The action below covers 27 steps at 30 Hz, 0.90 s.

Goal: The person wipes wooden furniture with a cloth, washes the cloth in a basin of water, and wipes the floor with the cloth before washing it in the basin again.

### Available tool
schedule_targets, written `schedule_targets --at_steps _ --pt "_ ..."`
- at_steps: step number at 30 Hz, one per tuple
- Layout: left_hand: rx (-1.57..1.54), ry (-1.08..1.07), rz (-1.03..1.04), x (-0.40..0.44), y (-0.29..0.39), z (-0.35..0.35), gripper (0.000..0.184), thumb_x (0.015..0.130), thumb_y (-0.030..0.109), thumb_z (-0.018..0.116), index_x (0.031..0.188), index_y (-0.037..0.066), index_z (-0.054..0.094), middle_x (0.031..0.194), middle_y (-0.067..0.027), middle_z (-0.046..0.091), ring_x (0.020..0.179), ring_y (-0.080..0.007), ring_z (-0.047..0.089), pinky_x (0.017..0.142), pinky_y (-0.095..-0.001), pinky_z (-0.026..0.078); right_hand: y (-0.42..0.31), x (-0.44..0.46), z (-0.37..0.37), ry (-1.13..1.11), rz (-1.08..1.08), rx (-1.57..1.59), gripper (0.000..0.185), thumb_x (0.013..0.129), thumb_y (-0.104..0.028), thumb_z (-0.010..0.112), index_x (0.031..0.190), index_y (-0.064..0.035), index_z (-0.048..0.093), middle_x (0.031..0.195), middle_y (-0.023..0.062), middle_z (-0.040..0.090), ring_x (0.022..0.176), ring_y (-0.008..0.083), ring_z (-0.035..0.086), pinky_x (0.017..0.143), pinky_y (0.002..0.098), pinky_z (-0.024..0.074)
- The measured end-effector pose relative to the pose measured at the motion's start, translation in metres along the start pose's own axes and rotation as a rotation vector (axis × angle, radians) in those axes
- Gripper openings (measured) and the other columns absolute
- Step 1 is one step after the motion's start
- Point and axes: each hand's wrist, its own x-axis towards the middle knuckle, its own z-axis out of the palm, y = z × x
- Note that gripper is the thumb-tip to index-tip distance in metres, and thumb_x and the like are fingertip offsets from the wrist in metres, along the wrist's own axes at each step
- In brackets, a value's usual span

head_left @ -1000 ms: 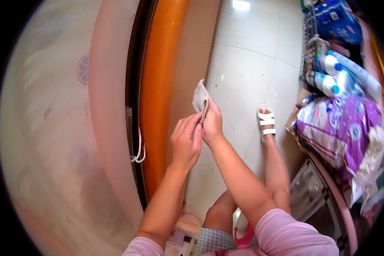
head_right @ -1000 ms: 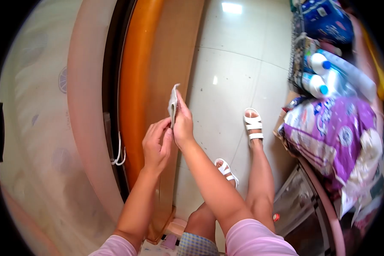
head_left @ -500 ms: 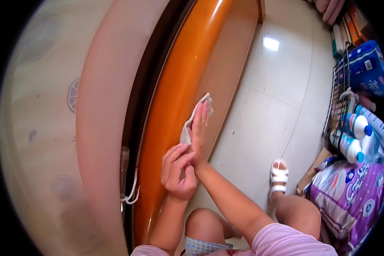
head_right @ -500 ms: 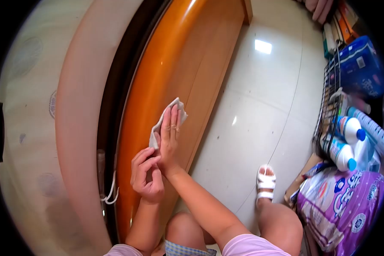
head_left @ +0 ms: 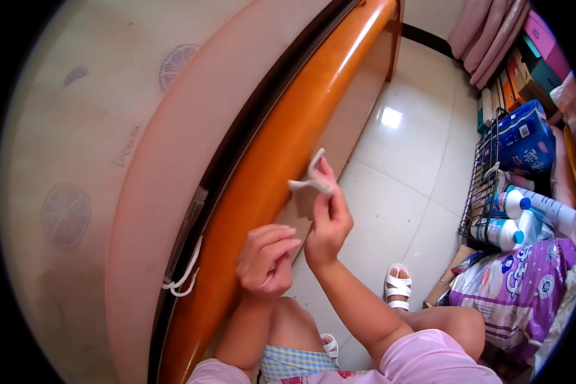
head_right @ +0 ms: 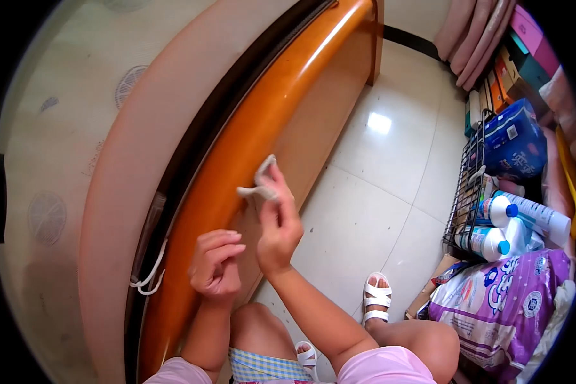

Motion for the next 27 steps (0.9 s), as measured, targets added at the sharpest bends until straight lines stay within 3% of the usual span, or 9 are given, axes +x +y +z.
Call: schedule_targets --at_steps 2,3,6,11,15,20,22,26,27 --pt "-0.028 0.022 0.008 -0.004 -0.003 -0.009 0.019 0.069 -0.014 0.052 0.076 0.001 0.061 0.084 -0.0123 0.062 0.081 -0.0268 0.06 0.074 -0.0331 0.05 0.0 0.002 -0.004 -0.472 -0.541 -0.591 0.026 0.085 -0.005 0.053 0.11 -0.0004 0.059 0.123 0.0138 0.055 0.113 0.0297 0.052 0.098 0.0398 0.0375" --pt "-0.082 0.076 -0.036 -0.007 -0.003 -0.012 0.017 0.07 -0.013 0.052 0.075 0.002 0.059 0.086 -0.0121 0.061 0.081 -0.0263 0.058 0.074 -0.0322 0.049 0.001 0.004 0.005 -0.615 -0.548 -0.707 0.032 0.078 -0.009 0.058 0.109 -0.0008 0.058 0.119 0.0118 0.056 0.11 0.029 0.051 0.098 0.0407 0.0363" --pt "-0.119 0.144 -0.061 -0.007 0.0 -0.011 0.013 0.072 -0.009 0.051 0.073 0.002 0.056 0.088 -0.0116 0.059 0.082 -0.0249 0.054 0.075 -0.0302 0.046 -0.003 0.021 0.02 -0.714 -0.711 -0.971 0.03 0.08 -0.012 0.058 0.108 -0.0014 0.058 0.114 0.009 0.056 0.11 0.0269 0.049 0.098 0.0403 0.0351" --pt "-0.024 0.179 -0.06 0.005 0.005 -0.002 0.02 0.065 -0.012 0.057 0.075 0.004 0.061 0.086 -0.0105 0.061 0.079 -0.0257 0.057 0.071 -0.0312 0.048 -0.008 0.047 0.03 -0.812 -0.665 -0.95 0.029 0.078 -0.015 0.059 0.103 -0.0006 0.058 0.108 0.0098 0.058 0.108 0.0264 0.049 0.098 0.0369 0.0356" --pt "-0.013 0.169 -0.026 0.028 0.001 0.015 0.021 0.063 -0.013 0.055 0.074 0.005 0.061 0.086 -0.0103 0.06 0.078 -0.0252 0.056 0.069 -0.0316 0.048 0.005 0.071 0.026 -0.797 -0.753 -0.991 0.029 0.078 -0.013 0.059 0.105 -0.0041 0.06 0.111 0.0098 0.059 0.11 0.0263 0.049 0.098 0.0388 0.0359" --pt "0.034 0.272 -0.076 0.05 -0.013 0.033 0.018 0.06 -0.008 0.053 0.07 0.004 0.062 0.081 -0.0121 0.06 0.075 -0.0265 0.057 0.064 -0.032 0.049 0.011 0.186 0.017 -0.702 -0.838 -1.172 0.032 0.076 -0.013 0.058 0.106 -0.0009 0.059 0.114 0.0132 0.057 0.112 0.0297 0.047 0.098 0.0391 0.0342" --pt "0.036 0.199 -0.036 0.051 -0.016 0.037 0.017 0.058 -0.008 0.053 0.067 0.004 0.062 0.078 -0.0127 0.06 0.073 -0.0265 0.057 0.063 -0.0318 0.048 0.011 0.24 0.018 -0.755 -0.681 -1.295 0.027 0.075 -0.008 0.055 0.101 -0.0005 0.061 0.116 0.0142 0.055 0.113 0.0313 0.046 0.098 0.0397 0.0348" --pt "0.028 0.163 -0.059 0.057 -0.018 0.044 0.019 0.053 -0.004 0.051 0.067 0.003 0.062 0.08 -0.014 0.061 0.072 -0.0259 0.057 0.063 -0.033 0.048 0.033 0.378 -0.023 -0.355 -1.078 -1.289 0.019 0.074 -0.008 0.05 0.088 -0.0047 0.064 0.095 0.0132 0.063 0.093 0.0295 0.057 0.083 0.0383 0.0466" --pt "0.008 0.151 -0.056 0.058 -0.019 0.043 0.02 0.051 -0.002 0.051 0.067 0.003 0.062 0.081 -0.0145 0.062 0.073 -0.0262 0.058 0.064 -0.0339 0.049 0.009 0.392 -0.031 -0.21 -0.767 -1.218 0.016 0.076 -0.008 0.051 0.084 -0.0061 0.065 0.086 0.0132 0.066 0.082 0.0297 0.062 0.072 0.0386 0.0505"
